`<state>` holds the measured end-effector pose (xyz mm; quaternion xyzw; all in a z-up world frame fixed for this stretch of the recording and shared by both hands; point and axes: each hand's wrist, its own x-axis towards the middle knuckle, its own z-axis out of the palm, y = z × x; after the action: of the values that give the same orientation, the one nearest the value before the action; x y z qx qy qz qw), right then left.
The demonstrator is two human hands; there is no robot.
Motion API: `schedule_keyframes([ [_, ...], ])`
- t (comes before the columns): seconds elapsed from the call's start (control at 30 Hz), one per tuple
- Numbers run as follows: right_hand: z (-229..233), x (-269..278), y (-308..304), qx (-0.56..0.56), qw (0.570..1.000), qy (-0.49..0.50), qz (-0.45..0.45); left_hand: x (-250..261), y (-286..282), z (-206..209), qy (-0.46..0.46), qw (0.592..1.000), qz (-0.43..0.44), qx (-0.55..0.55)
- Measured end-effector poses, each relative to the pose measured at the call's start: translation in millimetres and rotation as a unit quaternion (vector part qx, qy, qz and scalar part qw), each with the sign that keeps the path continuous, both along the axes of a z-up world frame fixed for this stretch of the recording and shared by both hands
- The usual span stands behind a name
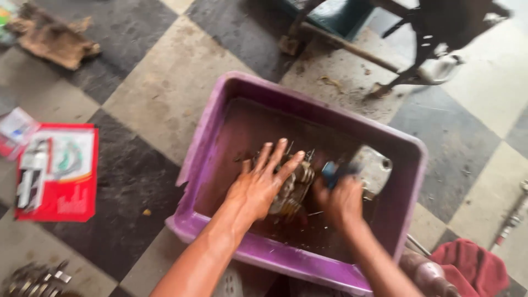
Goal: Cleaning motorcycle engine components, specifically a cylinder head and cover, in a solvent tray using a brush and screwdriver.
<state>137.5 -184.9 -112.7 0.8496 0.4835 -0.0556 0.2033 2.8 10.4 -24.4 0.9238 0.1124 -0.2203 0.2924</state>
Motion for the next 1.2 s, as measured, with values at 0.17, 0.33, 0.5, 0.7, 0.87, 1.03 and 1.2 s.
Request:
schedule_keyframes([
  [0.17,51.2,-29.8,-36.5,0.369,0.827,0.296,-0.304,12.2,-22.0,22.3,0.110,0.975,0.161,-0.103],
  [0.33,132.4,-18.5,3.5,0.526,0.714,0.285,-0.363,11.1,-51.3,-22.3,0.078,0.941,0.315,-0.099],
  [0.5,94.9,-63.9,8.2,0.514,0.771,0.299,-0.229,8.4,-58.2,-33.4,-0.003,0.927,0.368,-0.067],
  [0.7,142.6,-29.6,35.0,0.515,0.683,0.330,-0.400,20.1,-42.5,15.6,0.080,0.919,0.367,-0.121],
  [0.87,104.2,-41.3,5.1,0.494,0.754,0.316,-0.298,18.1,-45.2,-8.0,0.047,0.926,0.357,-0.112],
  [1.03,114.9,-37.0,14.5,0.509,0.666,0.344,-0.423,15.6,-42.0,-1.9,0.105,0.926,0.342,-0.124],
  [1.2,87.9,-40.0,-21.5,0.461,0.717,0.410,-0.325,16.3,-42.1,-12.8,0.076,0.934,0.329,-0.115],
])
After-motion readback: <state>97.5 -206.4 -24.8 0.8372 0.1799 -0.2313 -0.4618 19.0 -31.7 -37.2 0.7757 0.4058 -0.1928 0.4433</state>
